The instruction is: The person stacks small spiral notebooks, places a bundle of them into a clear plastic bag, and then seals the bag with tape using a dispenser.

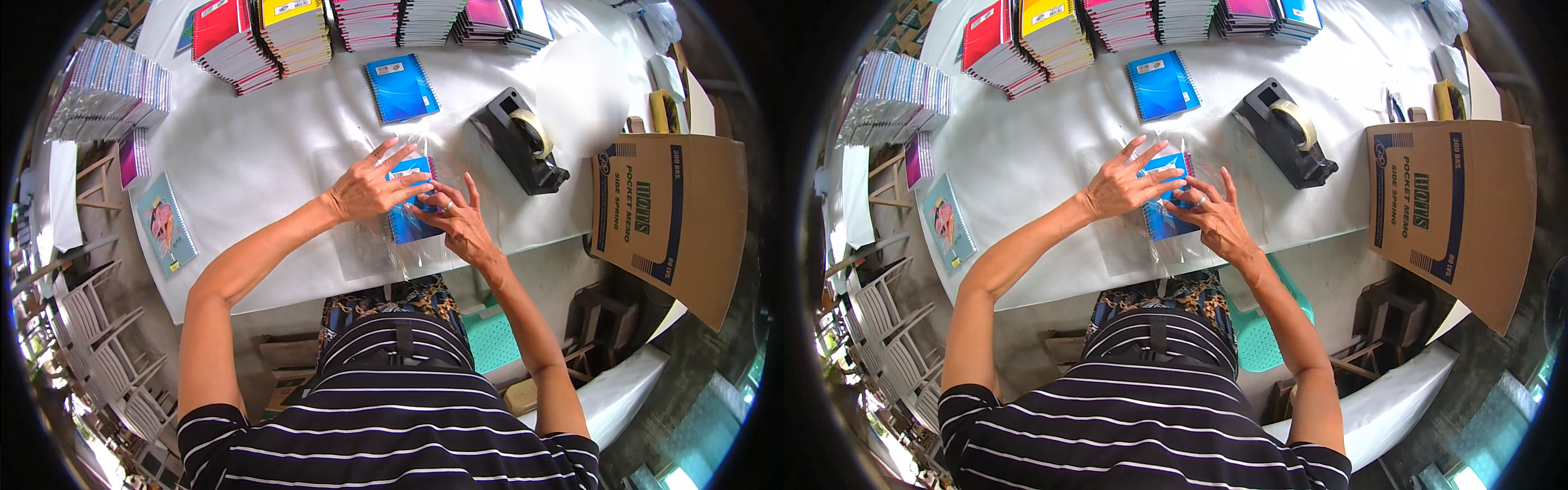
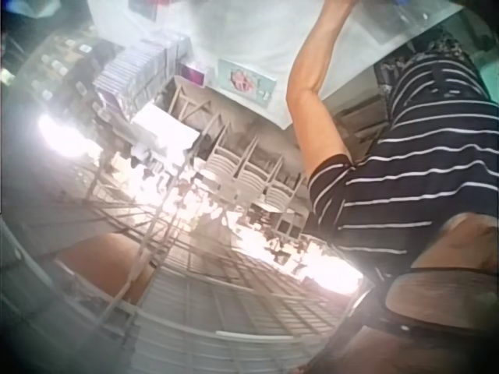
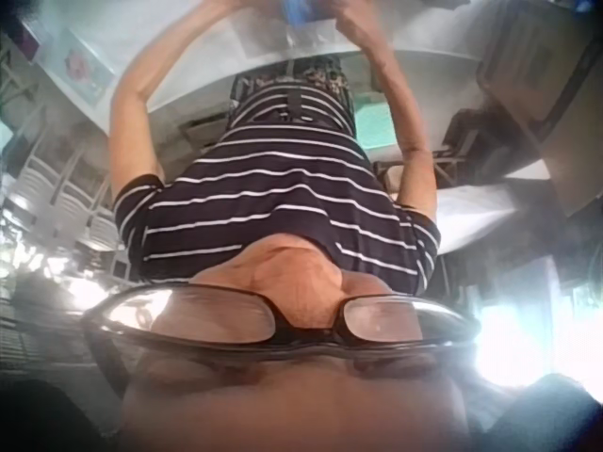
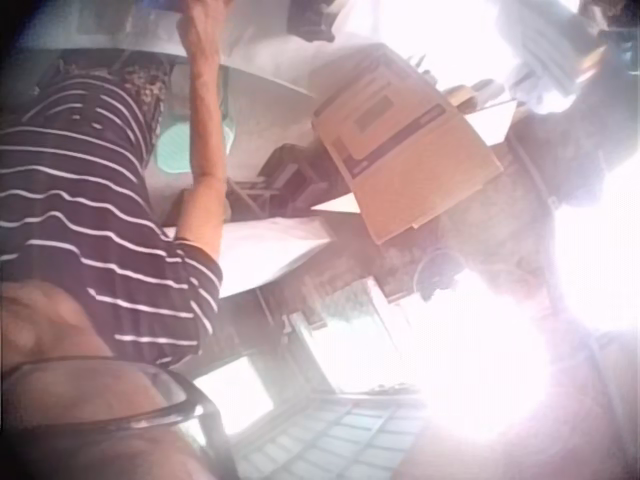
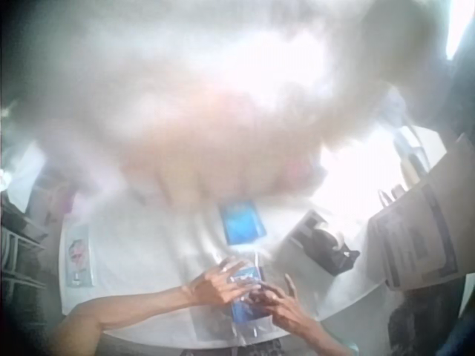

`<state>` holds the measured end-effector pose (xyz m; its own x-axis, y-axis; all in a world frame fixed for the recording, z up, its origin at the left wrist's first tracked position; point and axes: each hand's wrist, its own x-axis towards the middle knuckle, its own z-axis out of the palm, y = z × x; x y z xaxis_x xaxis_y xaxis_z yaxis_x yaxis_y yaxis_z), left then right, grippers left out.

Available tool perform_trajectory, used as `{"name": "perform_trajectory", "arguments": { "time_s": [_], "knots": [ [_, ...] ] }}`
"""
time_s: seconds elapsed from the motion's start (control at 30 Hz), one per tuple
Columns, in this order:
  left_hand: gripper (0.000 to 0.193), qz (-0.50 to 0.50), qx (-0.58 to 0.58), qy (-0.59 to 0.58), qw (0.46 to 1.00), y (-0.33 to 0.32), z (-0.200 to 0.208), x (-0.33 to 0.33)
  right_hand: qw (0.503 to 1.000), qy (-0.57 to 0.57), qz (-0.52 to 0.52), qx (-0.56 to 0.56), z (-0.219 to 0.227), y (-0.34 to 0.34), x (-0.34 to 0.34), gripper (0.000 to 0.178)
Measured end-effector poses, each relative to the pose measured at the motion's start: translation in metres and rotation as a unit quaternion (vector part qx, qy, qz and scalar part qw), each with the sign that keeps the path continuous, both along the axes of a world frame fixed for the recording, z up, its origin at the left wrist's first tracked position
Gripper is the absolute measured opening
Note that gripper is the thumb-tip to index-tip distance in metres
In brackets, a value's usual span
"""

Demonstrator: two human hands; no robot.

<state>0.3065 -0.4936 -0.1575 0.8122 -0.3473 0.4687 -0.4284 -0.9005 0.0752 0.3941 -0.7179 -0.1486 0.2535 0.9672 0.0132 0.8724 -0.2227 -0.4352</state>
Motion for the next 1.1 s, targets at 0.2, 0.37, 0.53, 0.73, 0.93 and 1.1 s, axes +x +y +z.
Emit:
{"name": "perform_trajectory", "arguments": {
  "time_s": [0.2,0.37,0.53,0.73,0.93,1.1],
  "knots": [
    [0.038,0.022,0.026,0.007,0.999,-0.005,-0.007,0.005,1.0,-0.001,0.009,-0.026,0.005,0.002,-0.001,0.069],
    [0.039,0.059,0.0,0.05,0.997,-0.01,-0.015,0.005,0.999,0.007,0.017,-0.032,0.005,0.002,0.0,0.071],
    [0.066,0.106,-0.044,0.116,0.987,-0.015,0.004,0.015,0.999,0.008,0.025,-0.024,0.006,-0.001,0.003,0.073],
    [0.118,0.193,-0.042,0.255,0.947,-0.025,0.012,0.046,0.999,0.024,0.043,0.015,0.016,-0.004,0.012,0.064],
    [0.125,0.238,-0.012,0.353,0.905,-0.039,0.025,0.061,0.937,0.111,-0.306,0.125,0.047,-0.091,0.16,0.017],
    [0.124,0.272,-0.007,0.368,0.889,-0.041,0.019,0.063,0.889,0.302,-0.34,-0.043,0.039,-0.113,0.224,0.041]
  ]
}}
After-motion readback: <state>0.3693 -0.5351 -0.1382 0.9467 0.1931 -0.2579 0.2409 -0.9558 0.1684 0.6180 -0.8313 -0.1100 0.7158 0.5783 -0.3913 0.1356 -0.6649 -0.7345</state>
